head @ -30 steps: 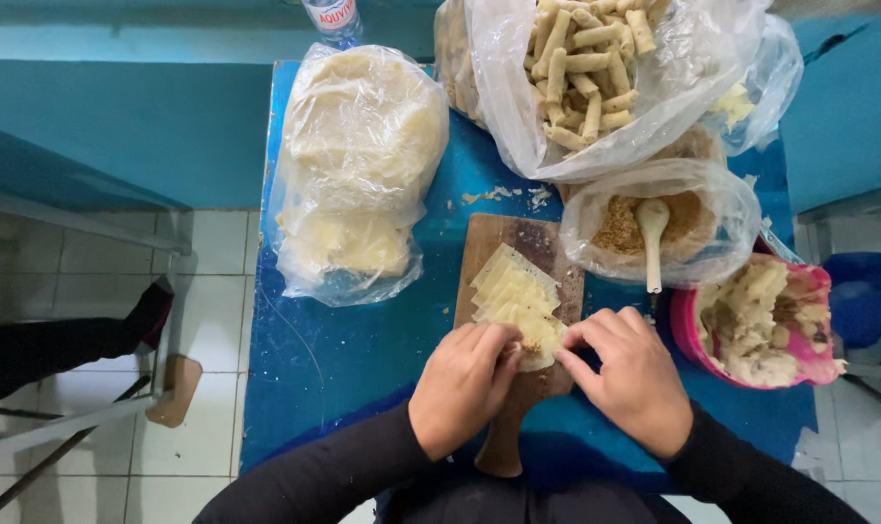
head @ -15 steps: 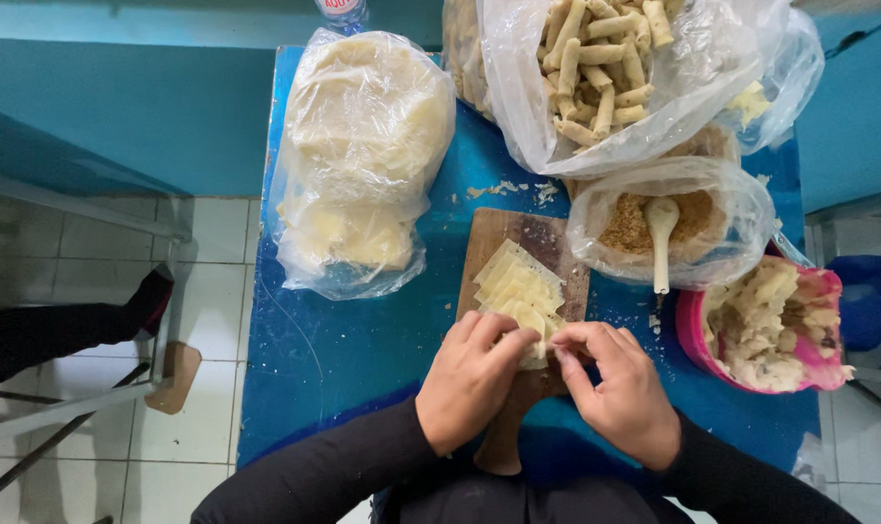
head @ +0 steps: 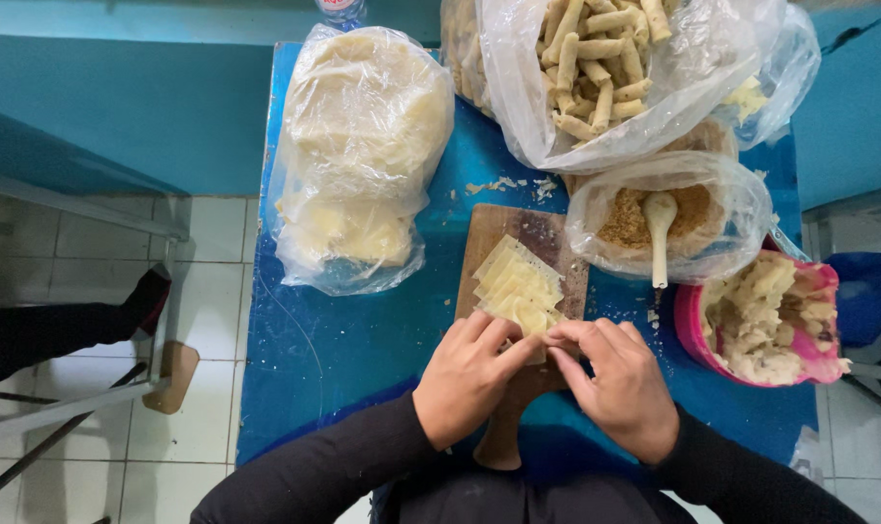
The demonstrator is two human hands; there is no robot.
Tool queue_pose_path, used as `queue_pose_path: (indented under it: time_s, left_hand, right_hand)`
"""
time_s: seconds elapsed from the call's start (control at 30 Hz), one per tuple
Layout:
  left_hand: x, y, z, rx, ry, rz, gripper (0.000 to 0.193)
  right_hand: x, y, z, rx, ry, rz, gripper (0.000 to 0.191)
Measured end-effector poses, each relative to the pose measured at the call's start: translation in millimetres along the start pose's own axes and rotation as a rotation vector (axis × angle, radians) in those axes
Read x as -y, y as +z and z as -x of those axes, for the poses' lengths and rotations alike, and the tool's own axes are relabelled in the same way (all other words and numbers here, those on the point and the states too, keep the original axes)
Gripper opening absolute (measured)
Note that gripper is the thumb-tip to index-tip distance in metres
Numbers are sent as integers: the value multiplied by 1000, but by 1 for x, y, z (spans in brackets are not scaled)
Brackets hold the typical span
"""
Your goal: The person flattens pieces of white dough by hand on a small wooden board, sprinkles brown sugar from a plastic bag using a spoon, and folds the dough over the filling. They repeat this with several dough pieces, stacking the folded pieces on the board.
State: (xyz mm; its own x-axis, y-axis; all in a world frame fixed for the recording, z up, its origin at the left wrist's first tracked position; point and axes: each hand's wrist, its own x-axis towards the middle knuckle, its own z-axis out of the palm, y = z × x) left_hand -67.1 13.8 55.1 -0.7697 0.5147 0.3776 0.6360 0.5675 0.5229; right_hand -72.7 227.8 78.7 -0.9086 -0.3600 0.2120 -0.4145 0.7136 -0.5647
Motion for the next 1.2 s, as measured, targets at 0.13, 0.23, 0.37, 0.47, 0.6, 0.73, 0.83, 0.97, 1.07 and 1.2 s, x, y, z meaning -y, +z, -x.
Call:
queue_pose_path:
  time_s: [0.13,0.23,0.37,0.47,0.6,0.73,0.83,0.97,1.07,1.2]
  left_hand:
    - [4,4,-1,-7,-31,-2,31]
    - [5,4,-1,-6,-62,70,30]
    - [3,0,-4,7,-79,148,24]
    - [0,-1,-7,18,-80,135,25]
    - [-1,2,-11,40,-139,99,14]
    - [1,4,-15,60,-197,137,12]
    - [4,2,-20,54,-207,155,10]
    - [5,-1,-21,66,-244,203,8]
    - [6,0,-24,59,-254,208,9]
    - [8,0,-23,47,-246,213,8]
  right_hand:
    - [0,-8,-3,35,-123,91,27]
    - [0,-11,-5,83,-265,257,28]
    - [-5,-10,-12,86,-356,253,20]
    - [-11,-6,-21,122,-123,43,10]
    - [-13,-10,-25,180,-109,5,9]
    - [-10,-14,-26,203,-138,45,11]
    - [-9,-15,-27,206,-154,60,19]
    - [-10,-14,-27,258,-112,40,21]
    - [-9,-11,-26,207,-81,99,15]
    - [-9,-9,-26,216,-99,107,23]
